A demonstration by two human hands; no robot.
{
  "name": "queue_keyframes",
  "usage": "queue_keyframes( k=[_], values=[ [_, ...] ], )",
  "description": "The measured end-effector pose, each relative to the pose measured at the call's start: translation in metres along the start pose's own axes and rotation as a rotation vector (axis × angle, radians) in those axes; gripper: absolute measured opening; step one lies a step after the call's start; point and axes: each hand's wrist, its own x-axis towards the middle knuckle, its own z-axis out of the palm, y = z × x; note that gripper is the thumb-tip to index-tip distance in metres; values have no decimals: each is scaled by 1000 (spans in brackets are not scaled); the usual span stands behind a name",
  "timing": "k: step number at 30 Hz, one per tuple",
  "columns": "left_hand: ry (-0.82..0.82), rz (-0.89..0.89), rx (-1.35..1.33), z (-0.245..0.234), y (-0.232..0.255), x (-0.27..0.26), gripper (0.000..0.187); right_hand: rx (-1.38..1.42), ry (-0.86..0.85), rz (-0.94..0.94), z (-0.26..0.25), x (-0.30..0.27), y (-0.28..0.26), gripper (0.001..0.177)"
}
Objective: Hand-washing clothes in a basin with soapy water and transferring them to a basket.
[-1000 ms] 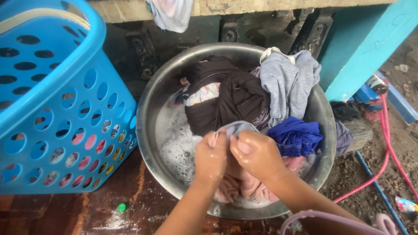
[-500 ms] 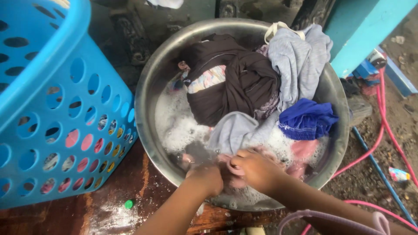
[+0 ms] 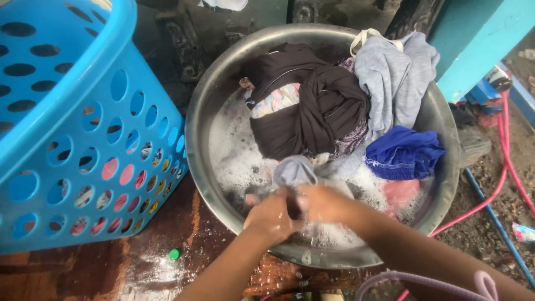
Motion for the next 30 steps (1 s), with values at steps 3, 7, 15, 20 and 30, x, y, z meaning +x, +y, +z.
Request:
queue_keyframes(
  k=[3,7,15,20,30],
  values=[
    [47,259,-451,8,-6,2,94,616,79,168,-46,-20,-38,44],
    [-23,755,-926,25,13,-12,89,1641,268,-162,-93,-69,-66,15],
    [642,650,-964,68,81,-12,58,1932,476,-685,-210,-176,-45,12],
    [425,511,-957,59,127,-2,46,1909,548,-789,-248,-239,6,12],
    [522,741,-1245,11,209,-45,64,1411,809,-100,-159,-230,168,33]
  ],
)
